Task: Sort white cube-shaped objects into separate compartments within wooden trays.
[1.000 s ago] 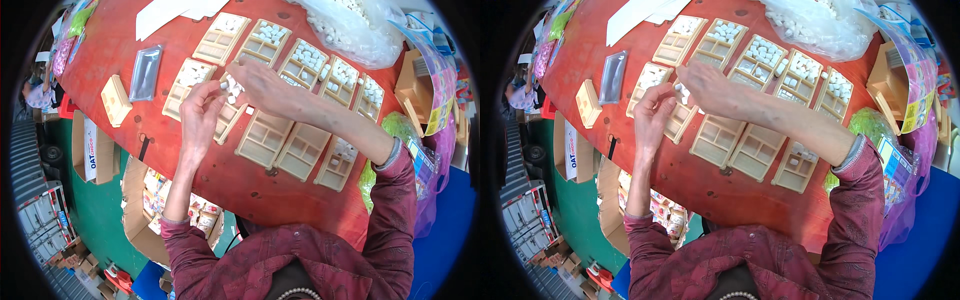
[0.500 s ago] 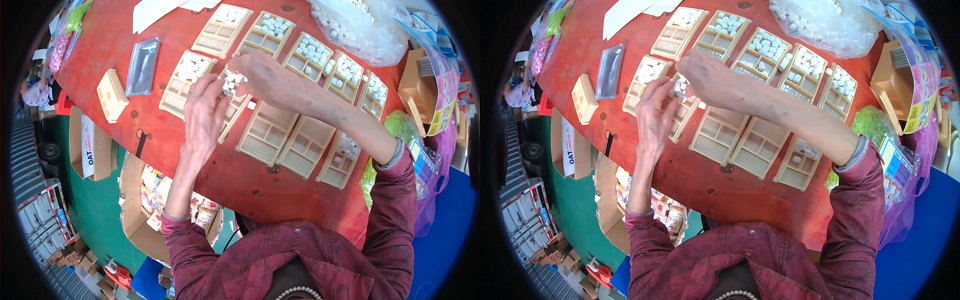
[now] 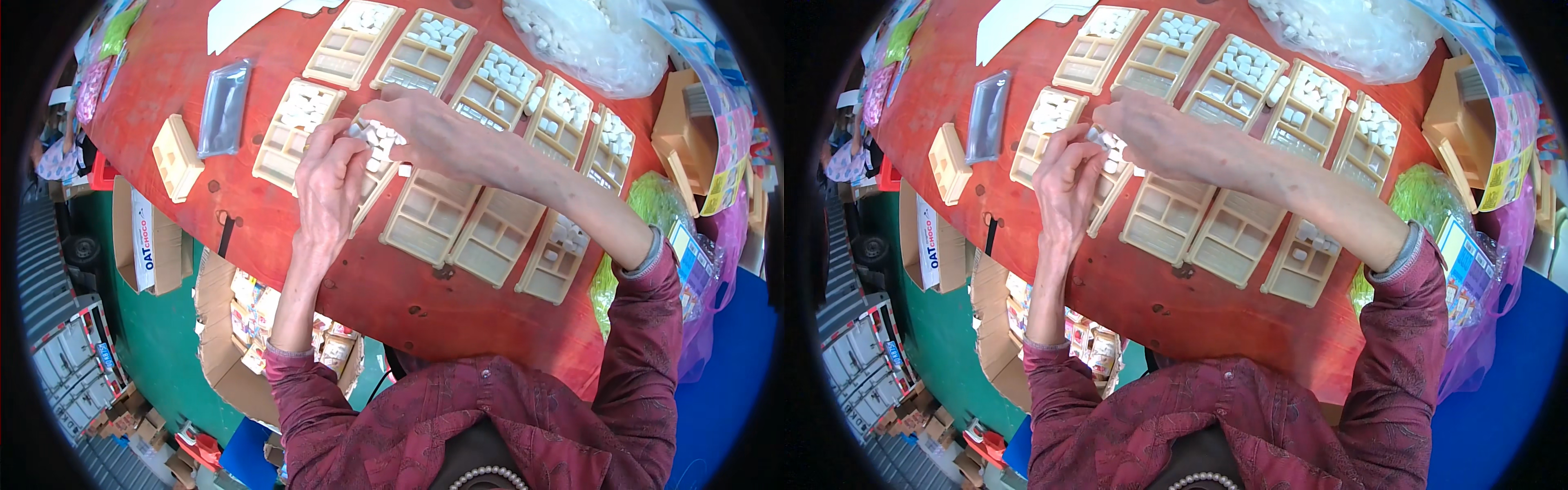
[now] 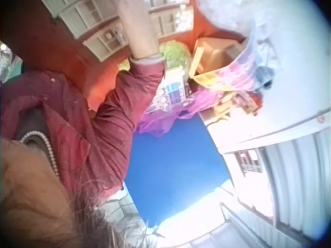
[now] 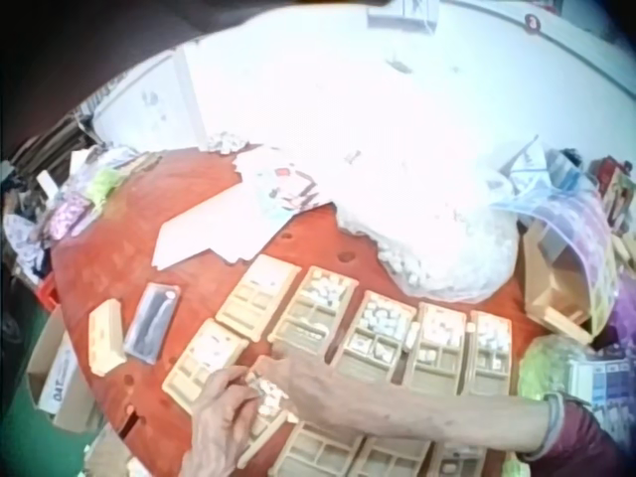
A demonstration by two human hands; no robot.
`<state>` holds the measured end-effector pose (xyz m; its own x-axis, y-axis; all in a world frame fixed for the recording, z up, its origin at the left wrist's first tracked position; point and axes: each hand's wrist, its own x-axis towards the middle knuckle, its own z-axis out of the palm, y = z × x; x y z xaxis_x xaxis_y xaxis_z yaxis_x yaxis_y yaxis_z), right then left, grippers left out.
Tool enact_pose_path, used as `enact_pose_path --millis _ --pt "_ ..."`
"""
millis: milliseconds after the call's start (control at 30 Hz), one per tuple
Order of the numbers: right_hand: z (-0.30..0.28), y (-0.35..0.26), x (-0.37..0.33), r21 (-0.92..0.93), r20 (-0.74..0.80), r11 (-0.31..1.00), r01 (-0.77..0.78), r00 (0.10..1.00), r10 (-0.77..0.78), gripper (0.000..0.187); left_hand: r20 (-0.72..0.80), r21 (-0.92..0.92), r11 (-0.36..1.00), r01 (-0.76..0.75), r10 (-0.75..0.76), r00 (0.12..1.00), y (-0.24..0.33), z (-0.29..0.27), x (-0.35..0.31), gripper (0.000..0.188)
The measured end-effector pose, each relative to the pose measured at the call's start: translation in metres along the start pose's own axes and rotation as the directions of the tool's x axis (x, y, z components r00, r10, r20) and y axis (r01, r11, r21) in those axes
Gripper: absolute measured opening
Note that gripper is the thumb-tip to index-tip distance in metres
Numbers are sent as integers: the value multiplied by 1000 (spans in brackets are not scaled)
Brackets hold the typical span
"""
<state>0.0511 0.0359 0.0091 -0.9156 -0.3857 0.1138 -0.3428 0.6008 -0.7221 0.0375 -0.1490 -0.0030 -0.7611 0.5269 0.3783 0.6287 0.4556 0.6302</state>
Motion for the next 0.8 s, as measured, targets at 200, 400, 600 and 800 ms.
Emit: enact_pose_path --millis 200,400,600,800 --pt "5 -4 3 -12 -34 998 67 997 -68 47 -67 -40 988 146 -149 987 5 -3 -8 14" --pt "3 -16 2 -41 -3 998 57 998 -57 42 -56 -34 985 171 -173 983 9 -4 -14 16" --pt "1 -17 5 65 35 998 18 999 -21 40 -33 -59 986 154 -156 987 9 -6 -18 18" --pt "7 -2 8 40 -46 998 41 998 -39 29 -38 -73 987 141 -144 989 7 -4 -19 18"
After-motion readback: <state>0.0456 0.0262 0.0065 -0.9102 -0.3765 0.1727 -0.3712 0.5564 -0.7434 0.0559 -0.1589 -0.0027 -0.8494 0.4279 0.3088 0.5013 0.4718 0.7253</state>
